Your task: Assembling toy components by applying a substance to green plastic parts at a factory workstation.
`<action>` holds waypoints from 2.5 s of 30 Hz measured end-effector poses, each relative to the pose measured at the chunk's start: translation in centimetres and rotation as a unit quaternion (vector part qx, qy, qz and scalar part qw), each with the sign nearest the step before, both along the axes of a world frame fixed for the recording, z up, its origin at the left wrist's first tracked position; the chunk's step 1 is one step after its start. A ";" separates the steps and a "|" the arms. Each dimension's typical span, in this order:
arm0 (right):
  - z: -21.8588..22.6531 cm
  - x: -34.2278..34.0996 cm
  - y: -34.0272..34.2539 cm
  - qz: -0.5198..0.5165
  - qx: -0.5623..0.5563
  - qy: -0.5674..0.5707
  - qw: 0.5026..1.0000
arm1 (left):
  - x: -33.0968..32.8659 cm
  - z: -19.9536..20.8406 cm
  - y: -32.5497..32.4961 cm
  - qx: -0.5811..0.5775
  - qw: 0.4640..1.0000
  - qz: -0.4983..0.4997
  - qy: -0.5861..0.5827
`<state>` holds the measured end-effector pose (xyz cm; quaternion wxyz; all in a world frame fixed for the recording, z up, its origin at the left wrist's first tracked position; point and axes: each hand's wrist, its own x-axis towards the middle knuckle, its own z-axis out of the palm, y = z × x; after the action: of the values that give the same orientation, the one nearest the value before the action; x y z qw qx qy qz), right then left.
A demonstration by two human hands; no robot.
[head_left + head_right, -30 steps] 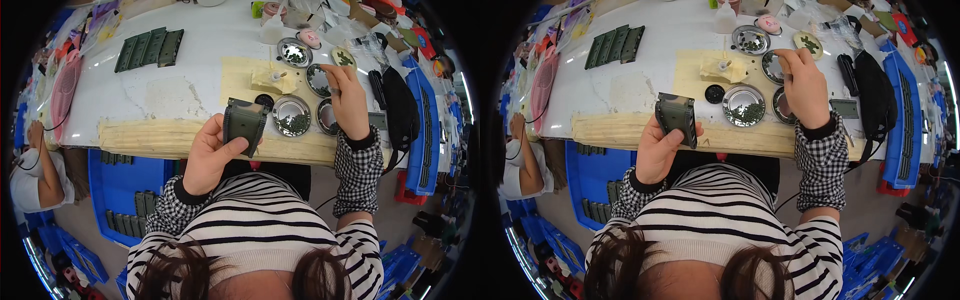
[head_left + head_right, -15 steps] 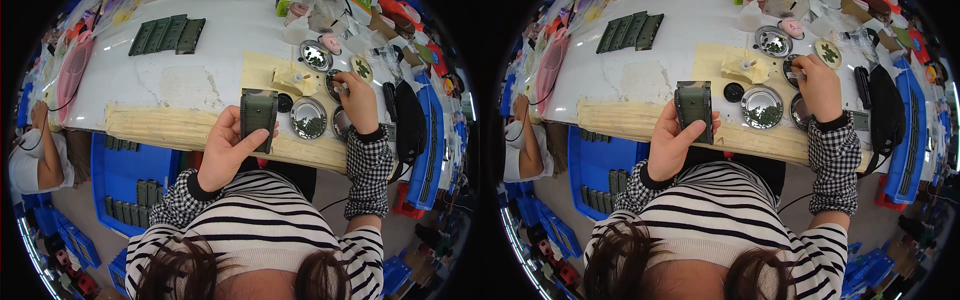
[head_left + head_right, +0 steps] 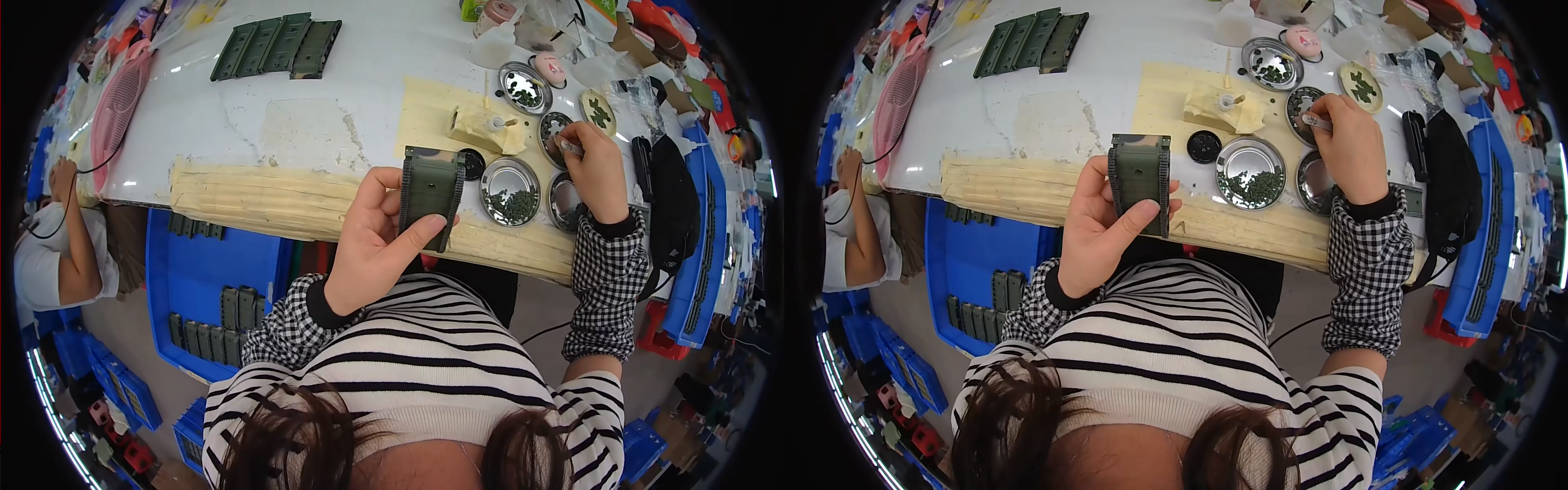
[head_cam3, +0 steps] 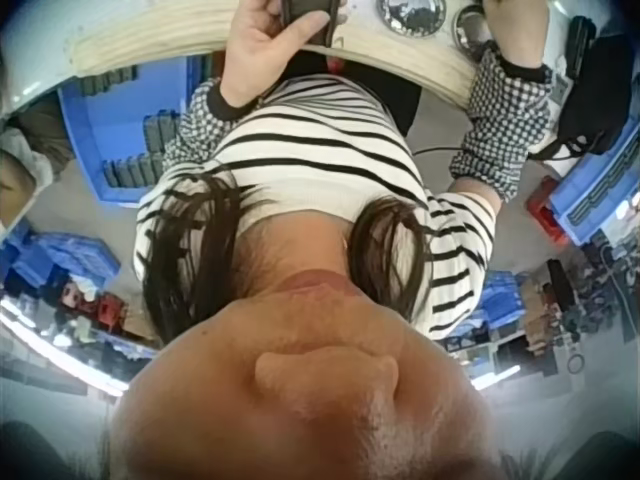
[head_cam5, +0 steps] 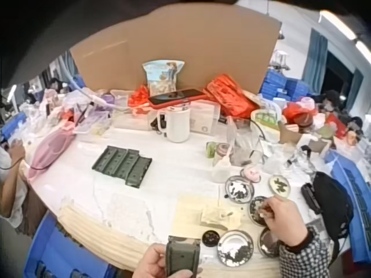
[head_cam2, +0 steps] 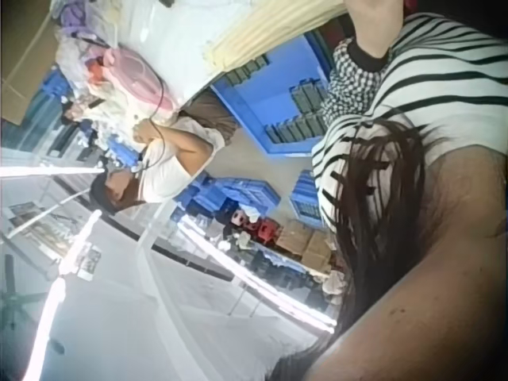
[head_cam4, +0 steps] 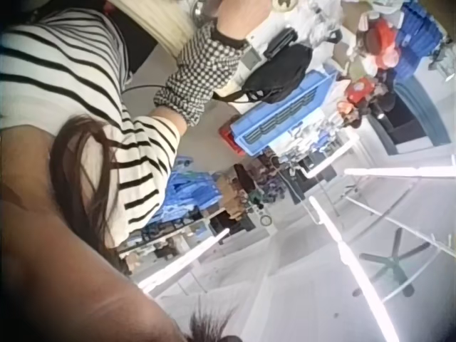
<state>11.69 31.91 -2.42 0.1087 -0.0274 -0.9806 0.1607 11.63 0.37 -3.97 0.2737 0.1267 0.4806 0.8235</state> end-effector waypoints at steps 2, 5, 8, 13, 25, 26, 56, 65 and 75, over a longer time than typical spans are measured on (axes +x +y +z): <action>0.0 0.0 0.3 0.009 -0.018 0.004 1.000 | 0.0 0.2 0.0 0.000 1.000 0.004 -0.007; 0.5 0.4 0.7 0.000 -0.030 -0.024 0.999 | -0.1 0.3 0.1 -0.001 1.000 0.007 -0.008; 1.0 0.4 0.8 -0.013 -0.045 -0.014 0.999 | -0.1 -0.2 0.1 0.018 1.000 0.009 0.001; 1.4 0.5 1.2 -0.035 -0.078 -0.017 0.996 | 0.0 0.8 0.5 0.007 0.999 0.048 0.025; 4.3 3.2 -7.8 0.036 -0.321 0.037 0.946 | 0.0 -0.2 0.8 -0.007 1.000 -0.009 0.022; 4.3 3.5 -9.3 0.043 -0.352 0.028 0.935 | -0.1 -0.2 1.1 -0.007 0.999 -0.014 0.030; 3.0 4.5 -14.1 0.113 -0.254 0.140 0.950 | -0.4 -0.2 1.3 -0.079 0.980 0.086 0.161; 2.1 4.5 -13.8 0.102 -0.375 0.107 0.915 | -0.3 0.4 1.0 -0.088 0.989 0.028 0.112; 2.4 4.4 -14.1 0.094 -0.286 0.160 0.940 | -0.4 0.2 1.1 -0.069 0.992 0.016 0.104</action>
<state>16.10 17.79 -0.06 0.2365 0.0607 -0.8609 0.4465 11.24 1.50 -3.79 0.2173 0.1849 0.5641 0.7748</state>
